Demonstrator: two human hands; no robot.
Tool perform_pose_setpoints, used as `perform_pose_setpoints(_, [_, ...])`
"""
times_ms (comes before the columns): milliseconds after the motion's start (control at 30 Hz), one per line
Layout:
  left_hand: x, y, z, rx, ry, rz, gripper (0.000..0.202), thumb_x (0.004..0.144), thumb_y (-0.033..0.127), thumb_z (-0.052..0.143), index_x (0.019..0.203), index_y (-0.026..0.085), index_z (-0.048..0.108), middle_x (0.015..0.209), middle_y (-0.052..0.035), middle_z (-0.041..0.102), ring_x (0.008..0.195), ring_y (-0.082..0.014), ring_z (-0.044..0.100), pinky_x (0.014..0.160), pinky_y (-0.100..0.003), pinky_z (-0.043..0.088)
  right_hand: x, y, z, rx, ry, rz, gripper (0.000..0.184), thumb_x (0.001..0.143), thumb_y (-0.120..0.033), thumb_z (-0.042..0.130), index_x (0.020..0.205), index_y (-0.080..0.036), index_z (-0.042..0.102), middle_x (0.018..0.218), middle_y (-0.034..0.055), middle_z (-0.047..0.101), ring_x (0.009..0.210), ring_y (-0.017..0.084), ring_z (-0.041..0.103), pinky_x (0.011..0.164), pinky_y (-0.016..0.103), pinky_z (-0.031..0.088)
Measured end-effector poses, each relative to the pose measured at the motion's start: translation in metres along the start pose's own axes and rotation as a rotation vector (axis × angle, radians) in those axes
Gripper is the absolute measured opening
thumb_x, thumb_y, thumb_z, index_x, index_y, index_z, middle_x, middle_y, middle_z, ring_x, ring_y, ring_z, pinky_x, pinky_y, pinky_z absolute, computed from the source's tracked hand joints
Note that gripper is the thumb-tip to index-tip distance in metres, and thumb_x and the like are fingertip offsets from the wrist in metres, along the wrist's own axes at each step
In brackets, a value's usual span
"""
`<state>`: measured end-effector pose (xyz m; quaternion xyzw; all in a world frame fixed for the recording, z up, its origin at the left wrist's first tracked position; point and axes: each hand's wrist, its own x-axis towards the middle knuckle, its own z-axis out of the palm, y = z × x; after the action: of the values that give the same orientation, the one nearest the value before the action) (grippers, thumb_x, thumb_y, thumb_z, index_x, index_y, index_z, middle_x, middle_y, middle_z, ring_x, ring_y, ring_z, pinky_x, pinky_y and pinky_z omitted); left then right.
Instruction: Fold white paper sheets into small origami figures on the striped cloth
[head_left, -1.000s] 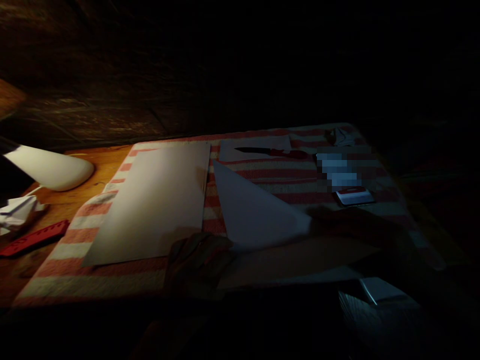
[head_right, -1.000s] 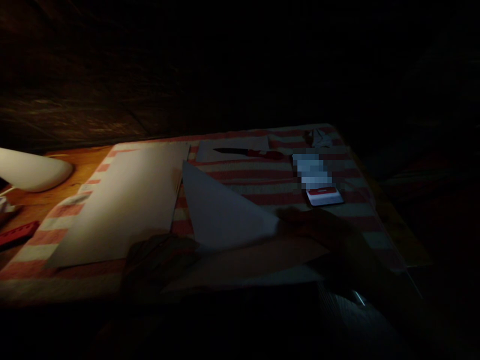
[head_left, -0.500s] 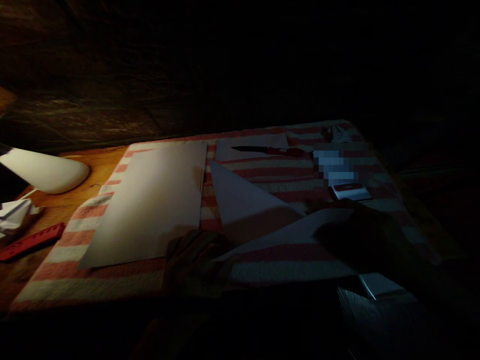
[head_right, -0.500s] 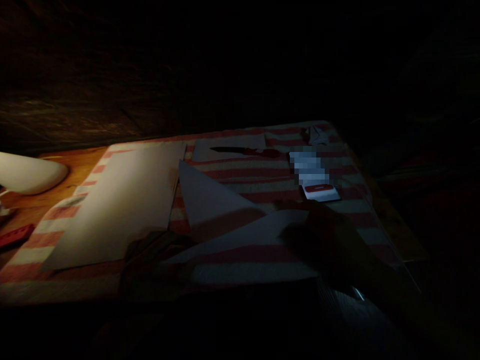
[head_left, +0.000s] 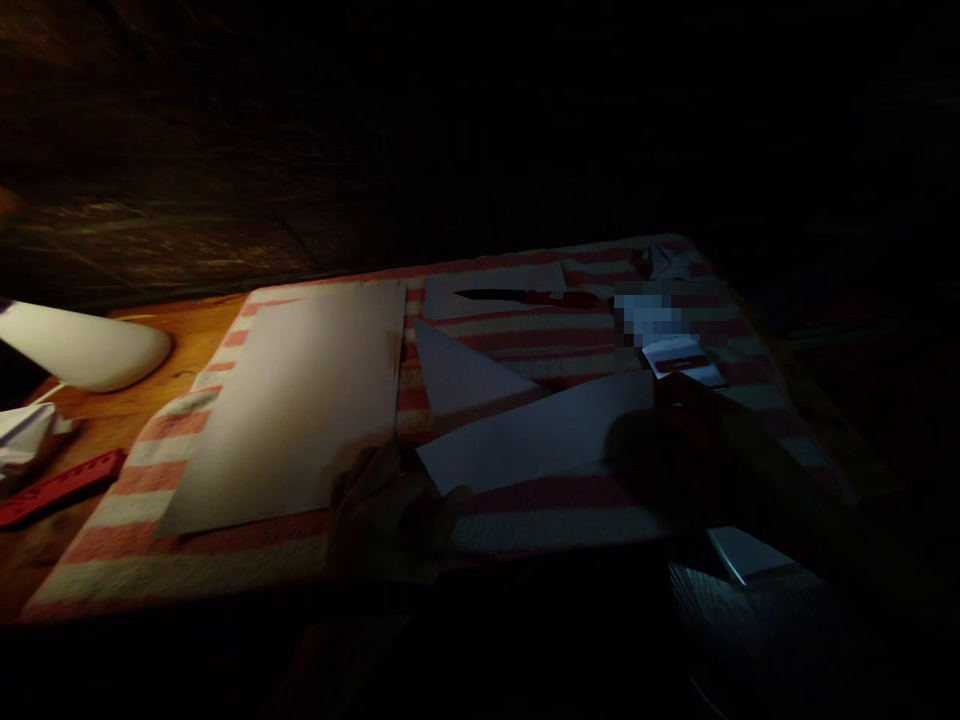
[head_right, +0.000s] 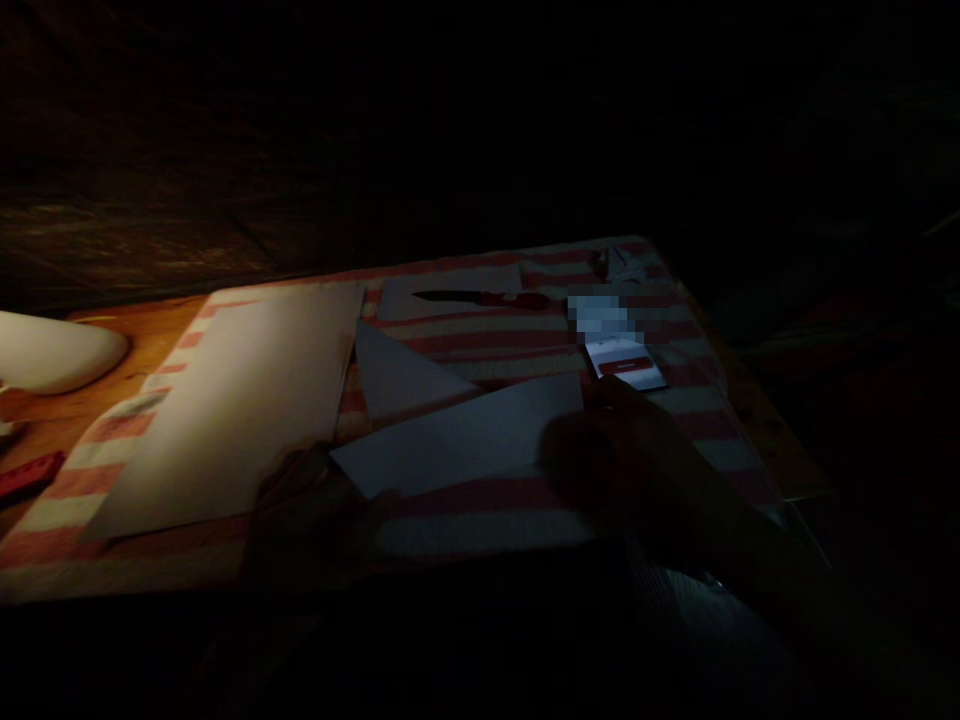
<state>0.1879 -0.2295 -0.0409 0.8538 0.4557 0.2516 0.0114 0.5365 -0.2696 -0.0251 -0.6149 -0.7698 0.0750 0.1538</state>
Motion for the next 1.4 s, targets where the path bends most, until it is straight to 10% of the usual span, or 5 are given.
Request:
perform_pose_setpoints(1000, [0.005,0.007,0.003,-0.093,0.029,-0.099,0.029,0.088,0.035,0.064,0.063,0.021,0.056,0.091,-0.0050,0.060,0.087,-0.0236,0.055,0.078,-0.040,0.043,0.004,-0.027,-0.001,-0.168,0.120,0.131,0.032,0.099,-0.025,0.048,0.074,-0.014,0.065,0.084,0.0151,0.064,0.075,0.025,0.061,0.069,0.038,0.050])
perform_pose_setpoints(1400, [0.006,0.008,0.001,-0.039,0.012,-0.101,0.028,0.086,0.035,0.064,0.063,0.022,0.055,0.093,-0.0058,0.062,0.088,-0.0258,0.057,0.078,-0.040,0.043,-0.007,-0.026,0.007,-0.113,0.251,0.136,0.005,0.094,-0.021,0.059,0.093,-0.016,0.059,0.094,0.0114,0.059,0.077,0.023,0.057,0.061,0.034,0.045])
